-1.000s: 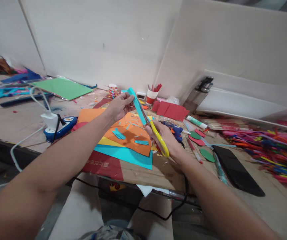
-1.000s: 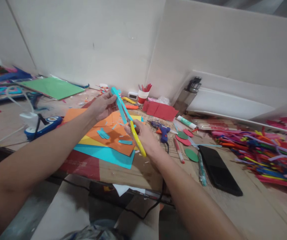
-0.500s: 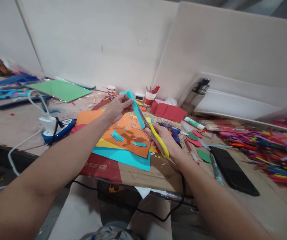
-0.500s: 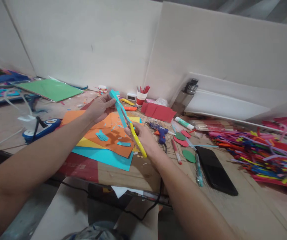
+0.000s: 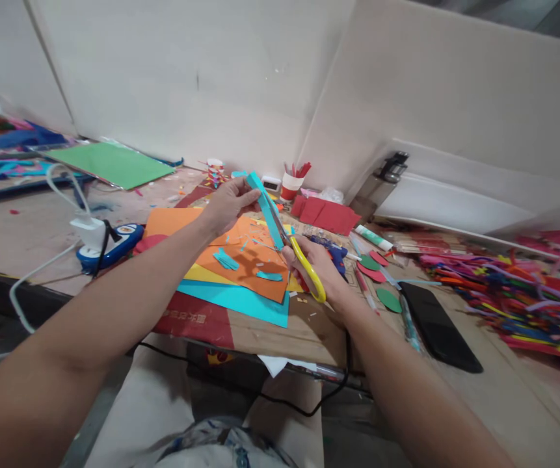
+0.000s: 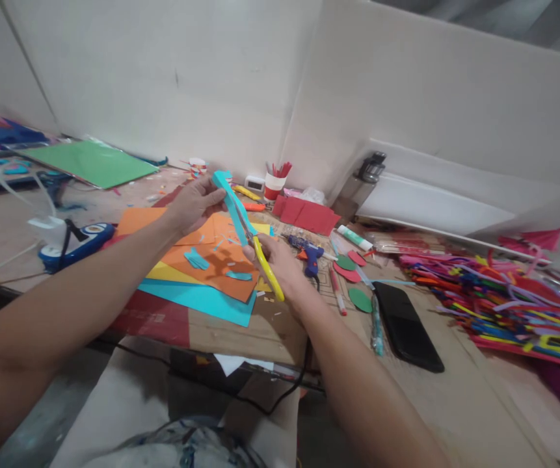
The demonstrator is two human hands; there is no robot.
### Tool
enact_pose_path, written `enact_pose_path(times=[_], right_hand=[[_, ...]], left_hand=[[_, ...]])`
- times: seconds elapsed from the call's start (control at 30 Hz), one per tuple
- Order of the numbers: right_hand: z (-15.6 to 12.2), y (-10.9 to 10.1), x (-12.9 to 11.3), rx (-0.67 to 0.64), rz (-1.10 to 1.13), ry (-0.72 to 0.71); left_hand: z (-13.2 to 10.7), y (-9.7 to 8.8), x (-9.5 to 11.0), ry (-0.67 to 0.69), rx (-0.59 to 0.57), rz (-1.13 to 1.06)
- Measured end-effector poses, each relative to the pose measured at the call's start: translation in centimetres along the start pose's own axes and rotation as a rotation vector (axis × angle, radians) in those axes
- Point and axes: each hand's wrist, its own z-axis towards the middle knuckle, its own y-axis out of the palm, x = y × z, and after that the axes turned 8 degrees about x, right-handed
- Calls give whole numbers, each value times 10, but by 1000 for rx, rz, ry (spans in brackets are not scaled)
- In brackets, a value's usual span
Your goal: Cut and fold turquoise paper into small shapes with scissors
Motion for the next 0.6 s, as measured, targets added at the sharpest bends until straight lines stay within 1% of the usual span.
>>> enact_pose_path(times=[0.1,0.2,0.37,0.53,0.6], right_hand=[[2,-1,2,-1,-11,-4],[1,-2,3,-2,-2,-2],[2,-2,3,-6,-20,-1],[3,-2,3,1,-16,-51],[3,-1,3,4,1,-48]], left_hand=[[0,0,-4,-52,-35,-33],[-1,1,-6,-78,-38,-31],[-3,4,-3,-60,-10,-2],[-4,5,-1,-44,-15,30],[-4,5,-2,-41,-7,41]])
